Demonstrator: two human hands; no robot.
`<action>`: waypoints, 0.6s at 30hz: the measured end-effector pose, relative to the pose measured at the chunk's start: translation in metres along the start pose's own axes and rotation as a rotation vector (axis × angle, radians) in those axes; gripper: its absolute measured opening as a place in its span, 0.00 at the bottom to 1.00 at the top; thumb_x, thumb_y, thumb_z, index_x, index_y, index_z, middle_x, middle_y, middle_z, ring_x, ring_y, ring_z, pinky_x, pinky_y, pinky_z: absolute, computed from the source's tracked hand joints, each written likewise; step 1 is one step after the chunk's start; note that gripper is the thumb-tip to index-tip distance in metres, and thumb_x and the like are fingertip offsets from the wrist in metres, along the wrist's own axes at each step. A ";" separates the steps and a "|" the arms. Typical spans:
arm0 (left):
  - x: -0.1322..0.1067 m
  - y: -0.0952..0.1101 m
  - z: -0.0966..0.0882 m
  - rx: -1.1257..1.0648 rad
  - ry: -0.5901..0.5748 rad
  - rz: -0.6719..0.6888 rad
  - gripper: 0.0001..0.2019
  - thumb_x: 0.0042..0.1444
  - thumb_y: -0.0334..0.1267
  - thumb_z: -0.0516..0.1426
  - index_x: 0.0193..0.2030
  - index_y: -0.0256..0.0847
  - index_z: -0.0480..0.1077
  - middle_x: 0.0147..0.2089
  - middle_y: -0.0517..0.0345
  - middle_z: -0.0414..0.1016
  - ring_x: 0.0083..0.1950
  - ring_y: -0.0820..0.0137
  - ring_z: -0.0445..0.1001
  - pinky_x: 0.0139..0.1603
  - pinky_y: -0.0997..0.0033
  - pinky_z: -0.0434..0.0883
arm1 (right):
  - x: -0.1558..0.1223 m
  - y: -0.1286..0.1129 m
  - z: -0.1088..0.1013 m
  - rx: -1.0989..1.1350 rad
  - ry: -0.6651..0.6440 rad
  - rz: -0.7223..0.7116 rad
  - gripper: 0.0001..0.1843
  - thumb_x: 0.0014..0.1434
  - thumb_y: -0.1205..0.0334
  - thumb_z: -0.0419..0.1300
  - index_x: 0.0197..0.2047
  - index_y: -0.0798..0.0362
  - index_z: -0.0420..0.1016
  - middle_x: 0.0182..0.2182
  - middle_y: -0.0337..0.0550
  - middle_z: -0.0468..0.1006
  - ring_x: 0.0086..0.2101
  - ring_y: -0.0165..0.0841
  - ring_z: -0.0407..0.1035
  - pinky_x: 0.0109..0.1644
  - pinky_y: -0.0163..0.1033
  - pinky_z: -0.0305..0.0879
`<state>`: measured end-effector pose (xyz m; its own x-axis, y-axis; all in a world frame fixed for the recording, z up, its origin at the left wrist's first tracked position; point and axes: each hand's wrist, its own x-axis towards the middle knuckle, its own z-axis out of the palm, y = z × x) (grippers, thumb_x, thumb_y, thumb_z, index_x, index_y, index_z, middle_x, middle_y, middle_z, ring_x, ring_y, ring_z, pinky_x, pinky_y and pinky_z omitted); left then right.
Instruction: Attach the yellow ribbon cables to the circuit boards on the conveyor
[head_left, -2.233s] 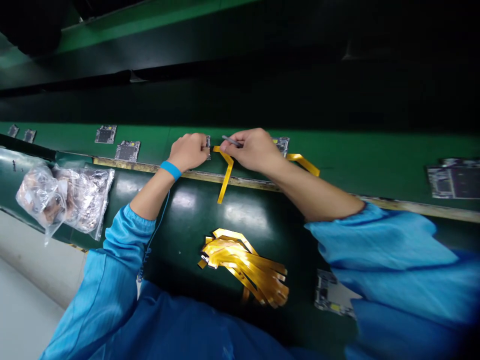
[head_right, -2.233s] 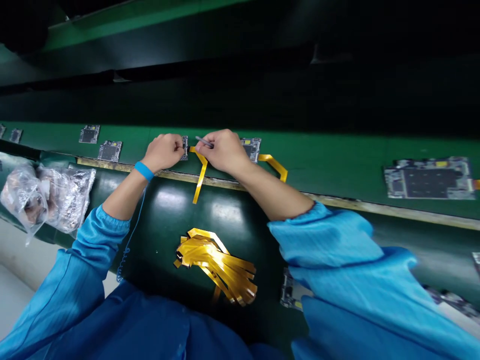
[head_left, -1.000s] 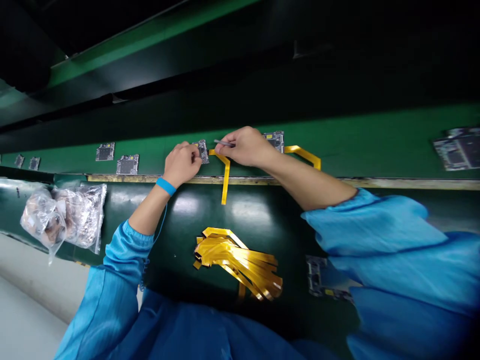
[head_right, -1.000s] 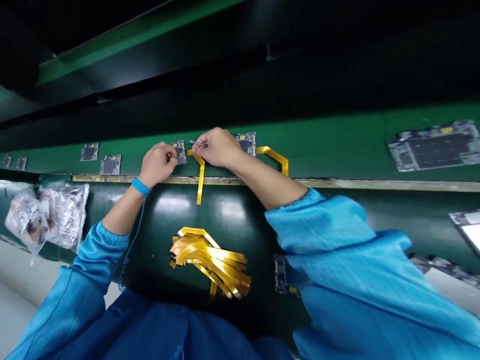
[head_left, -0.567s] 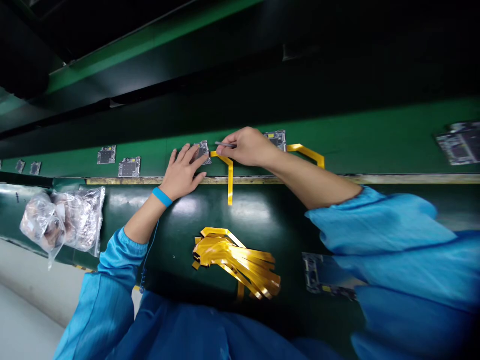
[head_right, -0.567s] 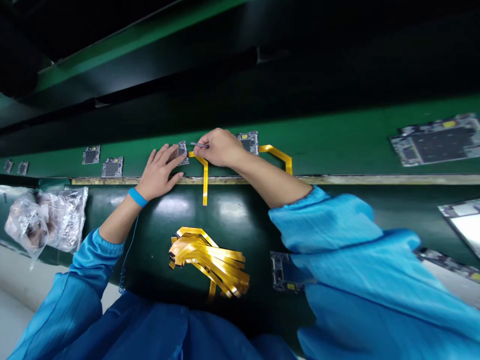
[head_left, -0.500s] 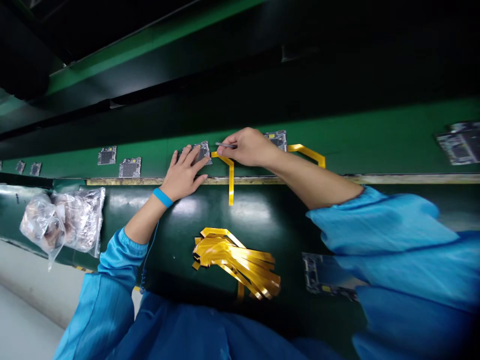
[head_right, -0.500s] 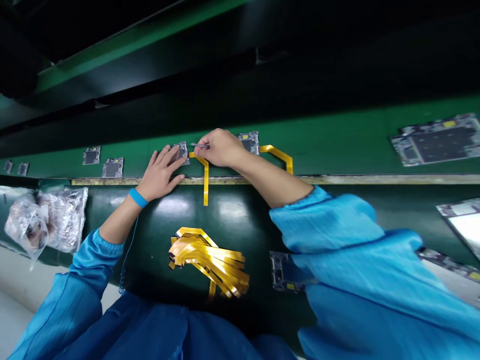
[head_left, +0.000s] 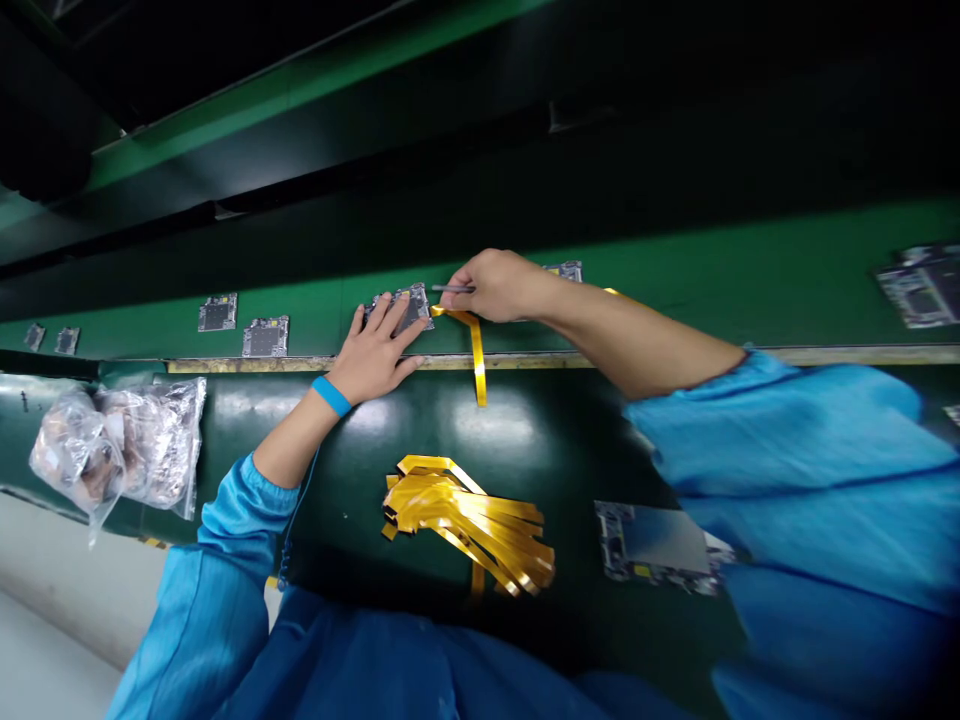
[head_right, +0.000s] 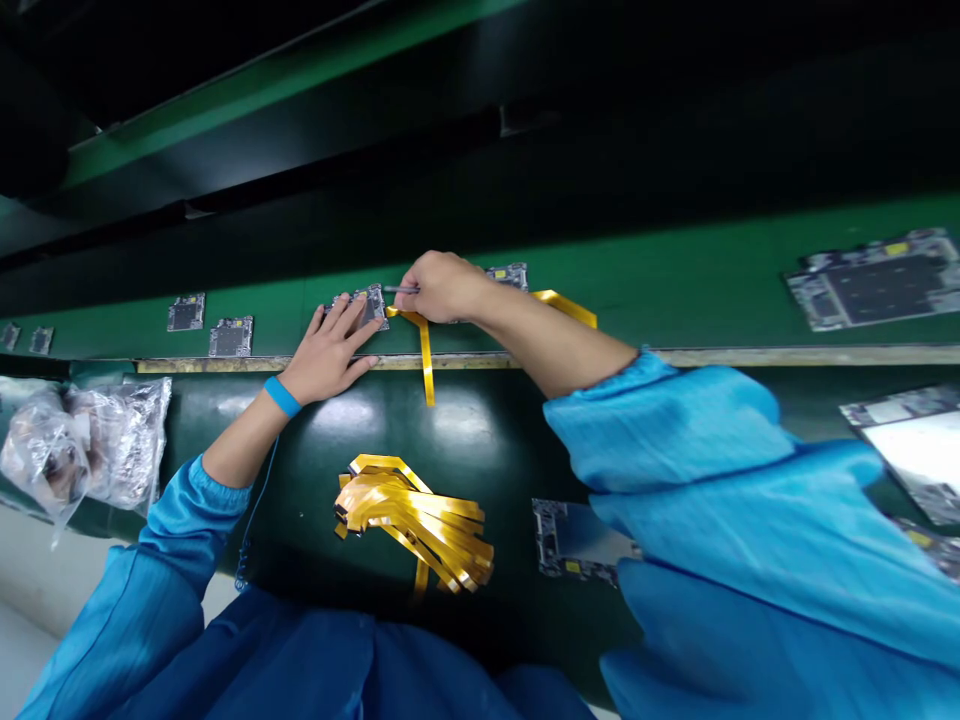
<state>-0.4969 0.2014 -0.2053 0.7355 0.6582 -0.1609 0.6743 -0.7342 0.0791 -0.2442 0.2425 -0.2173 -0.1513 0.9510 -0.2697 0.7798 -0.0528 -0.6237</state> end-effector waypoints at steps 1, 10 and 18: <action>0.001 0.001 0.000 0.007 -0.001 -0.002 0.32 0.77 0.55 0.55 0.82 0.47 0.63 0.87 0.38 0.50 0.88 0.43 0.48 0.83 0.28 0.53 | -0.001 -0.002 -0.001 -0.010 -0.008 0.007 0.10 0.60 0.50 0.73 0.30 0.45 0.87 0.22 0.37 0.78 0.29 0.36 0.72 0.33 0.40 0.63; 0.008 0.008 -0.003 0.046 -0.001 0.019 0.33 0.77 0.57 0.54 0.83 0.46 0.62 0.87 0.37 0.51 0.87 0.40 0.50 0.81 0.27 0.55 | -0.008 -0.008 -0.004 -0.004 0.007 0.086 0.10 0.57 0.59 0.76 0.26 0.45 0.84 0.22 0.37 0.79 0.30 0.37 0.71 0.36 0.42 0.62; 0.016 0.023 -0.016 0.121 -0.024 0.043 0.32 0.77 0.54 0.54 0.82 0.44 0.64 0.85 0.34 0.56 0.84 0.37 0.57 0.80 0.19 0.52 | -0.029 0.003 0.000 -0.190 0.136 -0.033 0.11 0.64 0.49 0.68 0.42 0.43 0.90 0.41 0.47 0.86 0.40 0.46 0.78 0.42 0.46 0.67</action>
<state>-0.4688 0.1978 -0.1907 0.7607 0.6227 -0.1833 0.6283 -0.7772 -0.0330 -0.2374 0.2147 -0.2114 -0.1053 0.9843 -0.1419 0.8780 0.0250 -0.4780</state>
